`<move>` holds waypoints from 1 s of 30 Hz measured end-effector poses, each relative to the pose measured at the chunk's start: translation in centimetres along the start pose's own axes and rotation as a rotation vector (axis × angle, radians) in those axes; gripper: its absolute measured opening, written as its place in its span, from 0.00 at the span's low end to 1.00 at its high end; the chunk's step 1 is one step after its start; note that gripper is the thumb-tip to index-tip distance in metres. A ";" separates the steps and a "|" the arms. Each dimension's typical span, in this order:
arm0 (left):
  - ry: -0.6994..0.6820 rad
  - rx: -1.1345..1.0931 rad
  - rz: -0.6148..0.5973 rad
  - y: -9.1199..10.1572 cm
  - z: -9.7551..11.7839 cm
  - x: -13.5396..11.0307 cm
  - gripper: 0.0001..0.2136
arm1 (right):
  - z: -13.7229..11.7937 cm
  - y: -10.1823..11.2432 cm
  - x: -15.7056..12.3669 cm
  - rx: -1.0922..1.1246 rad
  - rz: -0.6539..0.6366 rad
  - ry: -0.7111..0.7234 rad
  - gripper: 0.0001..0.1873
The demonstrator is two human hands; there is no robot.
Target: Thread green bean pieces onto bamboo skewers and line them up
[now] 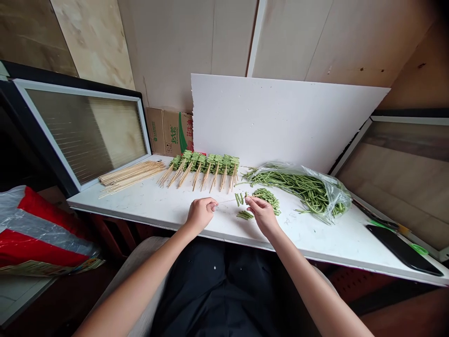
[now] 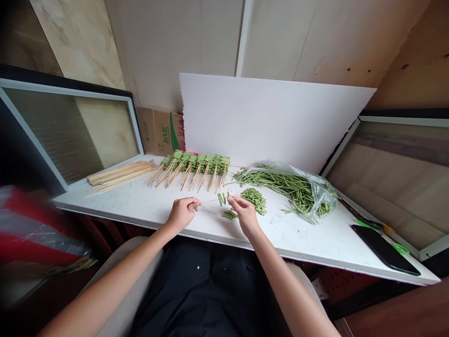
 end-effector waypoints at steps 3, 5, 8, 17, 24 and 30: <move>0.004 -0.012 -0.005 -0.2 0.0 -0.1 0.13 | 0.0 -0.3 -0.3 -0.018 -0.008 0.022 0.20; 0.002 -0.016 -0.009 -0.2 0.2 -0.2 0.13 | -0.3 -0.7 -0.6 -0.037 -0.016 0.039 0.20; -0.010 -0.031 -0.001 0.0 0.7 -0.1 0.13 | -1.0 -0.9 -0.7 -0.054 -0.032 0.055 0.19; 0.015 -0.029 0.051 1.3 0.0 0.6 0.11 | -2.8 1.1 0.6 -0.752 -0.225 0.247 0.13; 0.024 -0.009 0.051 1.4 -0.6 0.7 0.11 | -0.6 1.4 0.7 -1.105 -0.241 0.215 0.08; 0.018 -0.006 0.053 1.5 -0.6 0.7 0.11 | -0.1 2.6 1.3 -0.898 -0.160 0.123 0.09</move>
Point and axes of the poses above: each hand's wrist, its own x-axis towards the middle knuckle, its own y-axis out of the back of the hand, z = x × y, the point moved 7 cm from there along x, towards the middle knuckle, and after that the axes turned 2 degrees about z, right-handed, at the moved point
